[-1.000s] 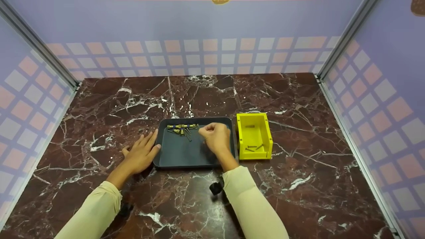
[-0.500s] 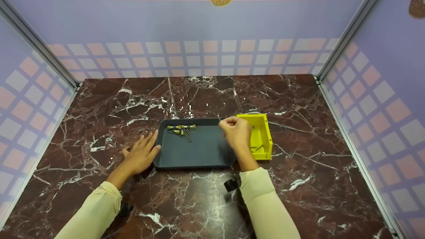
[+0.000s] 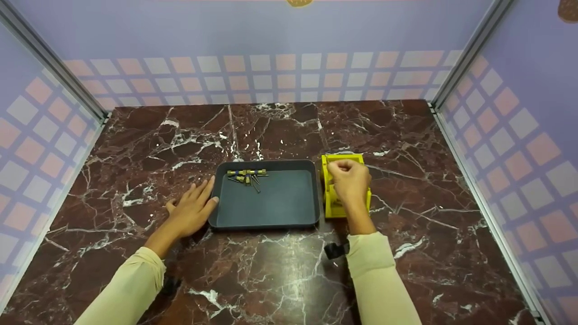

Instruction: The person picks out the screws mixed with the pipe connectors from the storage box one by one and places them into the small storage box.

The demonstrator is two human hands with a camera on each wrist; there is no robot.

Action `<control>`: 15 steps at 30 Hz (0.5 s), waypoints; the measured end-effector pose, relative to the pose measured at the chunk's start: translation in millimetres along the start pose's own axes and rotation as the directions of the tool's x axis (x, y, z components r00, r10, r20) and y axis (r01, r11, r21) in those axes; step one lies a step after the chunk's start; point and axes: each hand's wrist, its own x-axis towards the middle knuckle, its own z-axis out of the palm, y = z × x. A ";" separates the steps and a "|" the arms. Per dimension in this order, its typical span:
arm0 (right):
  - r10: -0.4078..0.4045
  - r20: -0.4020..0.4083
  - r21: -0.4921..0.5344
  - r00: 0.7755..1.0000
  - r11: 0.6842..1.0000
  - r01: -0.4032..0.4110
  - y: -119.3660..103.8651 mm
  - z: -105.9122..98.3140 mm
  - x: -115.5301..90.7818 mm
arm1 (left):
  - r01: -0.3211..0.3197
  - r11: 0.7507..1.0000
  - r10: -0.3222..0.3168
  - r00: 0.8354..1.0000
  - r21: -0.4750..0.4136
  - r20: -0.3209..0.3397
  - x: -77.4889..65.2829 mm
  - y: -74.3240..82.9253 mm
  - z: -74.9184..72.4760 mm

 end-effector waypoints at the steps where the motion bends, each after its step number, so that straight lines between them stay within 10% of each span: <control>1: 0.007 -0.004 -0.002 1.000 1.000 -0.007 2.5 -2.1 0.7 | 0.003 1.000 -0.003 1.000 -0.001 0.002 0.2 0.1 0.1; 15: 0.057 -0.095 -0.068 0.994 0.996 -0.064 24.3 -7.7 0.3 | 0.015 1.000 -0.015 1.000 0.013 -0.007 0.7 0.3 0.4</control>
